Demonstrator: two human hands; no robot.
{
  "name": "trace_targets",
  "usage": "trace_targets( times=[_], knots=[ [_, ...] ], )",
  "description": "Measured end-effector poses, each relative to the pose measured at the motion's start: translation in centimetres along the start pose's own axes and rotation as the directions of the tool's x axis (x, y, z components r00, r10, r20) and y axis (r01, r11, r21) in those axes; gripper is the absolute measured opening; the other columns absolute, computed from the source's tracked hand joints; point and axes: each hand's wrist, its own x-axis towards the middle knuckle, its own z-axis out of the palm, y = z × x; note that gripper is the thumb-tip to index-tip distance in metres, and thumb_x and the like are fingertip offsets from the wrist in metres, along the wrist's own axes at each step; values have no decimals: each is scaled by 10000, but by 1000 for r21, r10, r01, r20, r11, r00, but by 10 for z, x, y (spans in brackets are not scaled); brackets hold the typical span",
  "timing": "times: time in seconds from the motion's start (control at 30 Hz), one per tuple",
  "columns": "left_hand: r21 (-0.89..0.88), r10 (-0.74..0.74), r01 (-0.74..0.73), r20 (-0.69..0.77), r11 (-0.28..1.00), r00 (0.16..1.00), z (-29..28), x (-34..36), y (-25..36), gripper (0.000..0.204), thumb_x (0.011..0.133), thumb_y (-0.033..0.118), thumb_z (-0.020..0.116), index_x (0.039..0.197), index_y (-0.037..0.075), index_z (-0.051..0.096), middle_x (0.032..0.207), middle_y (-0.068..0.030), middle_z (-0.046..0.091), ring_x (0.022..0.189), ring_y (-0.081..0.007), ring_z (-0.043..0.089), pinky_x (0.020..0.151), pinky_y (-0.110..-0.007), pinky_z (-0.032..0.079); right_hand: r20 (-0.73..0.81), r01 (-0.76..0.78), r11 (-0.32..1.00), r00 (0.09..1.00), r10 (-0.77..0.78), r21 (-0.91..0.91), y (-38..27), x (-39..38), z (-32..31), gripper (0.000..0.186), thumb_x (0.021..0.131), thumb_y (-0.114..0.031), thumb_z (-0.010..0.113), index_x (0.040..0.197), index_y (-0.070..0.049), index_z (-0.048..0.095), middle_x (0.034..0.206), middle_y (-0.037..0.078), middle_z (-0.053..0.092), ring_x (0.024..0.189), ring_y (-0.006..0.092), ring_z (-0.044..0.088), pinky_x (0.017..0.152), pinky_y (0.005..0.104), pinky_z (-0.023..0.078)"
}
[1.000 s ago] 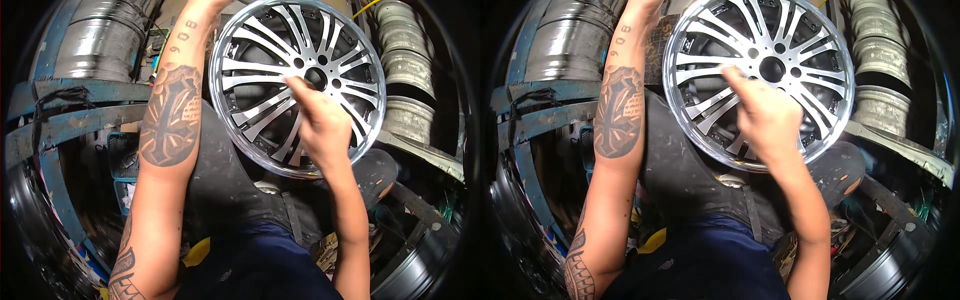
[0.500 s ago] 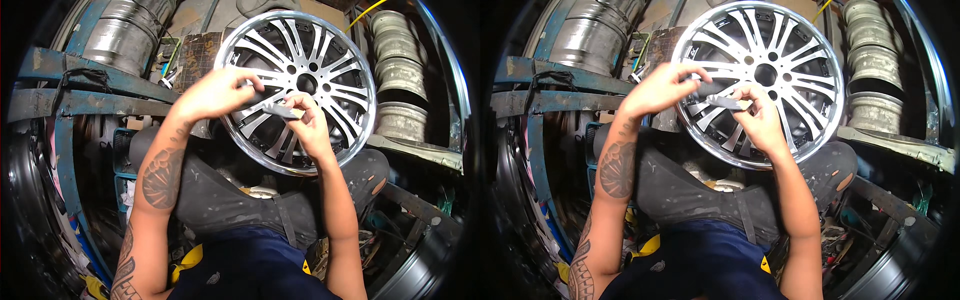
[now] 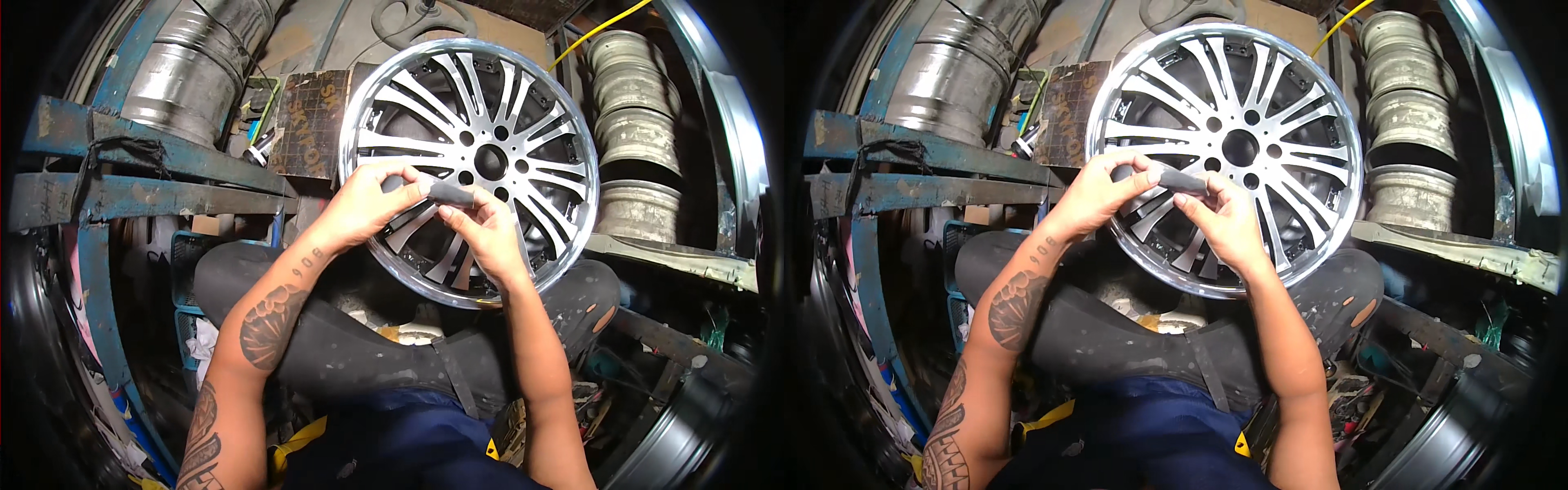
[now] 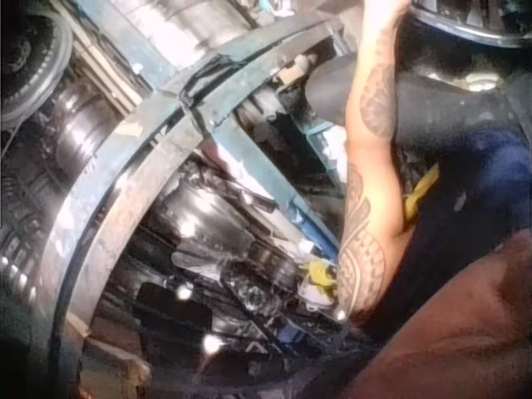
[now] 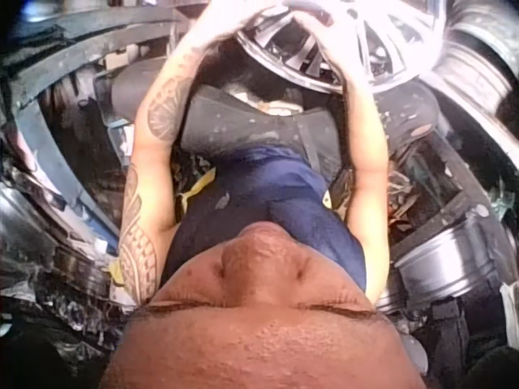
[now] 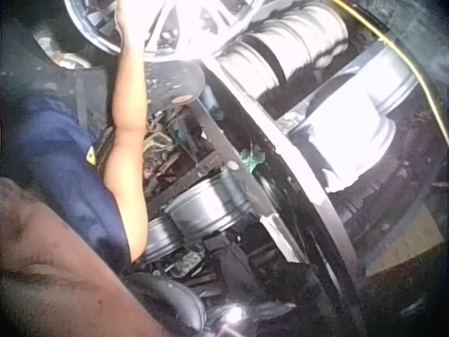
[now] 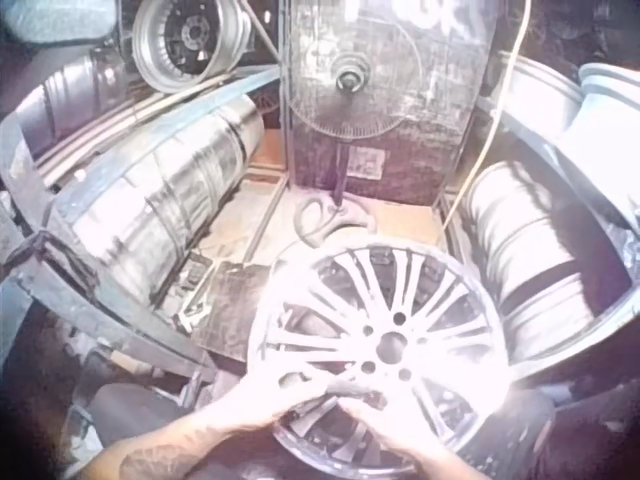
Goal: Sanding and applying filler to a car rim to prepare it for painting.
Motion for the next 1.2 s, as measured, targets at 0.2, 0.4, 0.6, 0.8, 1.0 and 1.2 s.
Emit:
trace_targets(
  times=[0.2,0.4,0.6,0.8,1.0,1.2],
  knots=[
    [-19,105,-106,-36,994,994,-2,-12,-16,248,974,218,757,1043,-20,751,979,-47,753,944,-99,651,894,-293,519,112,-192,888,981,159,418,-2,0,9,345,993,-210,746,1263,-33,623,1201,51,667,1092,115,629,987,278,495],
    [81,-85,76,116,994,990,-14,-15,-17,243,950,219,764,1033,-8,743,916,-34,729,897,-82,634,837,-280,523,38,-55,948,998,46,313,5,3,14,290,988,-87,720,1249,-50,599,1193,48,669,1123,127,633,999,288,486],
    [13,-70,69,121,998,990,-10,1,-5,195,946,216,789,1029,44,749,795,79,609,720,-13,471,652,-219,399,-116,63,983,992,-43,174,9,3,21,444,949,-28,753,1351,-12,564,1161,56,674,1050,116,663,957,267,537],
    [-173,-62,70,49,982,997,-10,1,-14,194,942,208,799,1017,36,750,791,56,625,691,-17,500,627,-208,405,34,-123,944,992,119,307,7,4,11,492,893,-65,832,1318,-34,586,1180,66,680,1070,135,665,980,283,524],
    [-299,-47,101,185,949,982,-12,-1,-21,200,951,174,786,1062,15,737,822,19,657,756,-60,583,689,-204,452,249,-267,880,952,178,393,-2,-8,23,264,964,-131,772,1163,-50,619,1102,48,695,1046,154,678,949,311,521],
    [35,158,-158,-13,987,987,-28,4,-7,326,910,151,801,1199,34,702,1062,-9,696,888,-56,615,819,-267,509,120,17,996,993,-6,-89,-12,-10,22,196,938,-91,783,1089,-24,679,994,40,700,900,145,673,829,317,554]
  ],
)
